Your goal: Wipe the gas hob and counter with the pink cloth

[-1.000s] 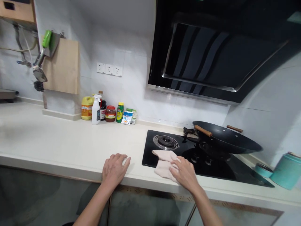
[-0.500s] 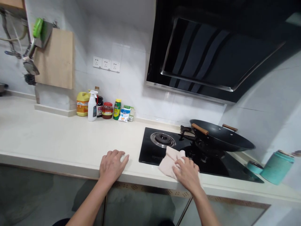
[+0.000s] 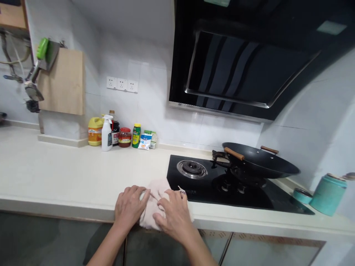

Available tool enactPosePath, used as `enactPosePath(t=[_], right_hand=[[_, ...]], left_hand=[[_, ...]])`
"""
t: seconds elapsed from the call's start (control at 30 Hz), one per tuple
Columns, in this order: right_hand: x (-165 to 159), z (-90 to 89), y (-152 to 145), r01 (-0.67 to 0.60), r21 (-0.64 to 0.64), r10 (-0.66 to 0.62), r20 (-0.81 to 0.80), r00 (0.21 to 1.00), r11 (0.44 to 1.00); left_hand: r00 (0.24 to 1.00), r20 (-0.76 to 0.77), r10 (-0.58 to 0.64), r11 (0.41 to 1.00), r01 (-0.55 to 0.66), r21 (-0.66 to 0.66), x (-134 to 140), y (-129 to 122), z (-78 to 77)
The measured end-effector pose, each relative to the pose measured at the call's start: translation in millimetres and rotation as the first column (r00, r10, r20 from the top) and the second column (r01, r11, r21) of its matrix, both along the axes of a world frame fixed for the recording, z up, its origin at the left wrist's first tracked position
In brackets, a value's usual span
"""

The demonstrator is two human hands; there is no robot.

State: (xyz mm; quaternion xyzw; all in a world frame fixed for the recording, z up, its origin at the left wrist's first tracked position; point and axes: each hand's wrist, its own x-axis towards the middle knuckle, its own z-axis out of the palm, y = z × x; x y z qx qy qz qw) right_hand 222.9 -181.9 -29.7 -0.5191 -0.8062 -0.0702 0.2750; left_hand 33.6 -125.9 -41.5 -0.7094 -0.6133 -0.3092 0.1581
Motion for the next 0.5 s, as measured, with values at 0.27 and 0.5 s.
enactPosePath(t=[0.27, 0.5], right_hand=[[93, -16.5, -12, 0.157, 0.033, -0.157, -0.003, 0.988, 0.987], [217, -33.3, -35, 0.525, 0.049, -0.525, -0.008, 0.851, 0.850]], left_hand=[[1.000, 0.029, -0.002, 1.000, 0.003, -0.005, 1, -2, -0.3], [0.999, 0.038, 0.010, 1.000, -0.010, 0.001, 2, 0, -0.8]])
